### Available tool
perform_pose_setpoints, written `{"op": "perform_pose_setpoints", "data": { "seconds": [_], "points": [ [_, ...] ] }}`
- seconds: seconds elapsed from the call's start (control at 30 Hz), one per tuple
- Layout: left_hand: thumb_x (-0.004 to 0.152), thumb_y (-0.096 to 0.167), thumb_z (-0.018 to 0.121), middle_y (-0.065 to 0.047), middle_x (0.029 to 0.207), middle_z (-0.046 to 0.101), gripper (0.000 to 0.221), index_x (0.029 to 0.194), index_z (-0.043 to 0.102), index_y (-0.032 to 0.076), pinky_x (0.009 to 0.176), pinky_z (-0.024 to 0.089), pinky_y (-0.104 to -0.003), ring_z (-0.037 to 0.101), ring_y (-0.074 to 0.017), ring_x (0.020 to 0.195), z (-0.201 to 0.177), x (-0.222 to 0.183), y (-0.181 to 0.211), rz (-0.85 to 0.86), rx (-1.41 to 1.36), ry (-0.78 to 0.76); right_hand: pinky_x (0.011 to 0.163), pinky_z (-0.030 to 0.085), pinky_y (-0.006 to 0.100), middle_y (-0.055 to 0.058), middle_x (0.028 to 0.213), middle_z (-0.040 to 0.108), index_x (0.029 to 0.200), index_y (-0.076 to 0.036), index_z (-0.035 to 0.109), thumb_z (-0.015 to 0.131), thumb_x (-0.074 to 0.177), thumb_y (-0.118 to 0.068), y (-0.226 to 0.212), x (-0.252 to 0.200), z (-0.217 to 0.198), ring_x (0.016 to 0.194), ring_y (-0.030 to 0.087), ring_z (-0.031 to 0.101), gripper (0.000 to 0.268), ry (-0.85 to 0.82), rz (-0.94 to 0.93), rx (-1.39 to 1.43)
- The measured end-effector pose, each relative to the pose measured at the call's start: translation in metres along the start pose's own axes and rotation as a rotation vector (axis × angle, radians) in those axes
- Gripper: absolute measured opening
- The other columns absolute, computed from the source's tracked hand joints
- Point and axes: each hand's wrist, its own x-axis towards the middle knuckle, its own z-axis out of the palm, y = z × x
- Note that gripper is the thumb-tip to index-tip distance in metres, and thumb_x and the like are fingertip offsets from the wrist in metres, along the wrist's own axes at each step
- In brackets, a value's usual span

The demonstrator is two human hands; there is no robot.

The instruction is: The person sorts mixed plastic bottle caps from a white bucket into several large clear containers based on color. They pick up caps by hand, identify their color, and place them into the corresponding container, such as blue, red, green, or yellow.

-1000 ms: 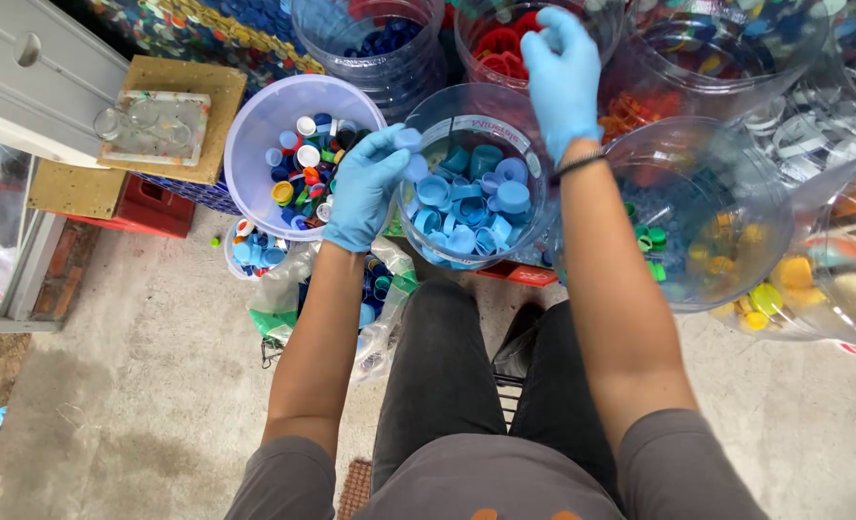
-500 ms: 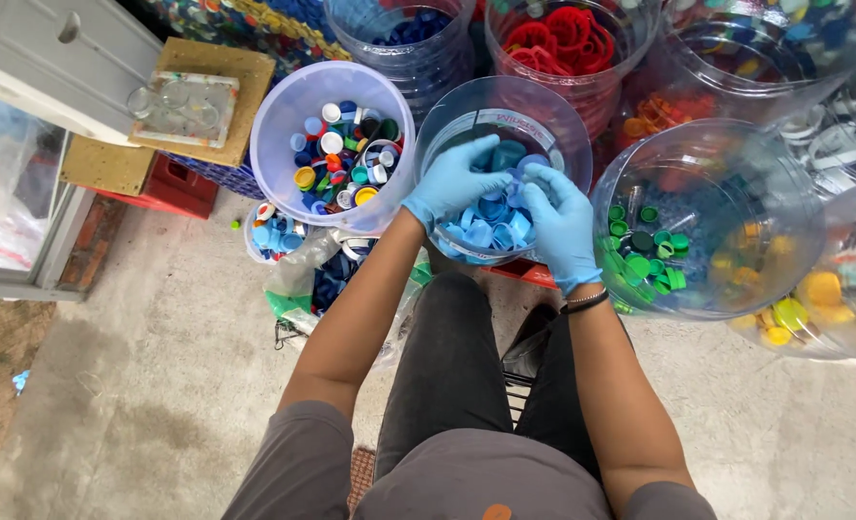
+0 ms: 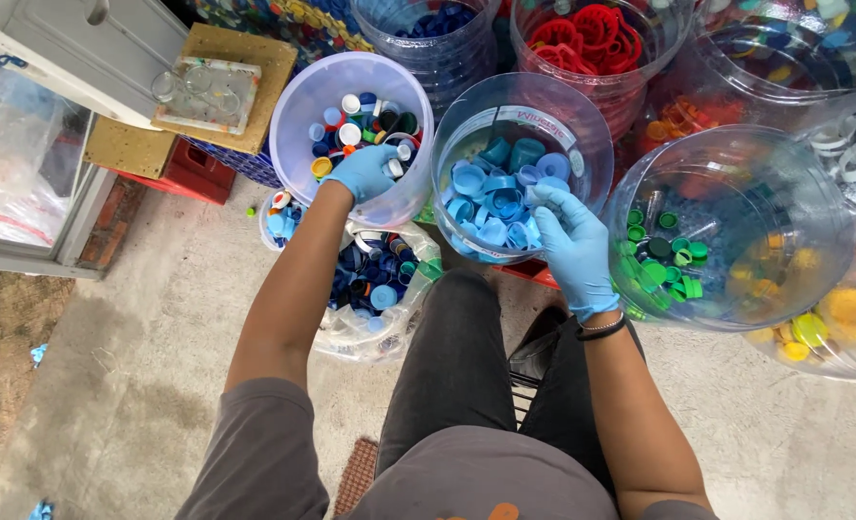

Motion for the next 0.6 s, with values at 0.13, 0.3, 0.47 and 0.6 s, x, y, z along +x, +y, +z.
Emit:
{"op": "perform_pose_setpoints", "data": {
  "seconds": [0.13,0.3,0.47,0.6],
  "points": [
    [0.091,0.03,0.071,-0.005,0.118,0.075,0.039,0.129,0.071,0.022,0.109,0.047,-0.038,0.067,-0.0248,0.118,-0.005,0.003,0.005,-0.293,-0.198,-0.134,0.096,0.057,0.036,0.009,0.114,0.073,0.13,-0.009,0.07,0.062,0.102,-0.003,-0.003,-0.005,-0.001,0.104,0.014,0.066,0.03,0.001,0.022,-0.016],
    [0.088,0.034,0.074,-0.008,0.121,0.075,0.043,0.13,0.071,0.025,0.107,0.052,-0.044,0.067,-0.0283,0.122,0.009,0.022,-0.021,-0.148,0.188,-0.159,0.092,0.058,0.033,0.007,0.113,0.072,0.13,-0.01,0.07,0.061,0.101,-0.003,0.001,-0.008,-0.004,0.102,0.012,0.066,0.03,0.0,0.04,-0.025],
    [0.097,0.037,0.065,-0.01,0.12,0.075,0.035,0.124,0.075,0.017,0.104,0.053,-0.045,0.067,-0.0324,0.12,-0.021,-0.001,-0.014,-0.242,0.136,-0.146,0.095,0.056,0.034,0.007,0.113,0.072,0.13,-0.009,0.07,0.06,0.102,-0.001,-0.004,-0.008,-0.001,0.102,0.012,0.066,0.031,0.003,0.018,-0.046],
    [0.091,0.046,0.068,-0.01,0.122,0.075,0.042,0.122,0.076,0.02,0.104,0.052,-0.046,0.066,-0.0333,0.121,-0.012,0.007,-0.048,-0.26,0.162,-0.138,0.096,0.056,0.035,0.008,0.112,0.072,0.13,-0.009,0.07,0.061,0.101,-0.001,-0.011,-0.011,0.005,0.102,0.014,0.066,0.031,-0.009,0.01,-0.036]
  ]
}}
